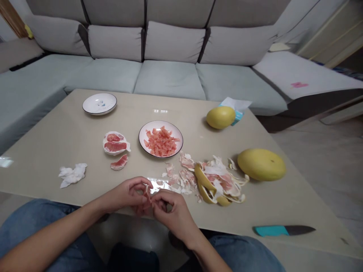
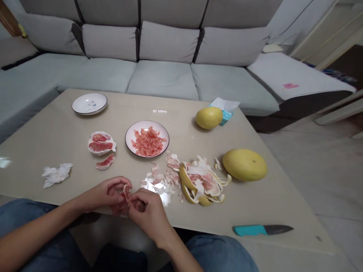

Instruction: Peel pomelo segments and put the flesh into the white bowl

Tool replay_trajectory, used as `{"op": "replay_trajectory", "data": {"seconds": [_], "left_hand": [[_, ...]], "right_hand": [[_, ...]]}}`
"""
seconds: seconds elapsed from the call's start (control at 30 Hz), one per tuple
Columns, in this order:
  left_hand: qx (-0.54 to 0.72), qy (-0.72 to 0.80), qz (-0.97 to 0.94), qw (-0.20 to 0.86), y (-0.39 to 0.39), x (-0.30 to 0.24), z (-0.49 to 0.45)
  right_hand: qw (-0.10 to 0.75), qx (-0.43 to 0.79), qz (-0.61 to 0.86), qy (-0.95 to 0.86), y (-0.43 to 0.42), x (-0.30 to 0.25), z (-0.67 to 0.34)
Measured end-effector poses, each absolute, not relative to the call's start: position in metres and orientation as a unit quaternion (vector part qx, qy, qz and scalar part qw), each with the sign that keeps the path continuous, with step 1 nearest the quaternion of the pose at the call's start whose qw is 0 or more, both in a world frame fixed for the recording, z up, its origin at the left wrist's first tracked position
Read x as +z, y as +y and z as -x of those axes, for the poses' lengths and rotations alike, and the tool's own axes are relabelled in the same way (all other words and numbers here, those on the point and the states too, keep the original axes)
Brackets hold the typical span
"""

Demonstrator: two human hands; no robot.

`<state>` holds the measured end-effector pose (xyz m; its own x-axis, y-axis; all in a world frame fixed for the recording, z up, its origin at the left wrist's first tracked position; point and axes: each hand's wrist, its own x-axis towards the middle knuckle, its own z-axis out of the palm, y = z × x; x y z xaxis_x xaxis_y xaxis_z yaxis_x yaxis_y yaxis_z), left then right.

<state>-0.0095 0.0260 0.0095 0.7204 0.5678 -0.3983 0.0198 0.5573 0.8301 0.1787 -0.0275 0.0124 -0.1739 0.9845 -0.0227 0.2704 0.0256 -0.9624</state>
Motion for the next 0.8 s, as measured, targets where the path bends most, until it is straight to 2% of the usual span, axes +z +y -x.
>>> {"op": "replay_trajectory", "data": {"seconds": [0.2, 0.37, 0.57, 0.8], "left_hand": [[0.186, 0.332, -0.419, 0.824, 0.024, 0.009, 0.008], [0.223, 0.352, -0.466, 0.781, 0.021, 0.006, 0.004], [0.220, 0.429, -0.595, 0.643, 0.015, 0.009, 0.000], [0.246, 0.435, -0.756, 0.424, 0.009, 0.003, -0.001]], "right_hand": [[0.374, 0.512, 0.539, -0.555, -0.024, 0.011, -0.180], [0.373, 0.498, 0.526, -0.580, -0.023, 0.010, -0.180], [0.409, 0.429, 0.526, -0.610, -0.025, 0.002, -0.178], [0.392, 0.342, 0.536, -0.665, -0.029, 0.001, -0.175]]}}
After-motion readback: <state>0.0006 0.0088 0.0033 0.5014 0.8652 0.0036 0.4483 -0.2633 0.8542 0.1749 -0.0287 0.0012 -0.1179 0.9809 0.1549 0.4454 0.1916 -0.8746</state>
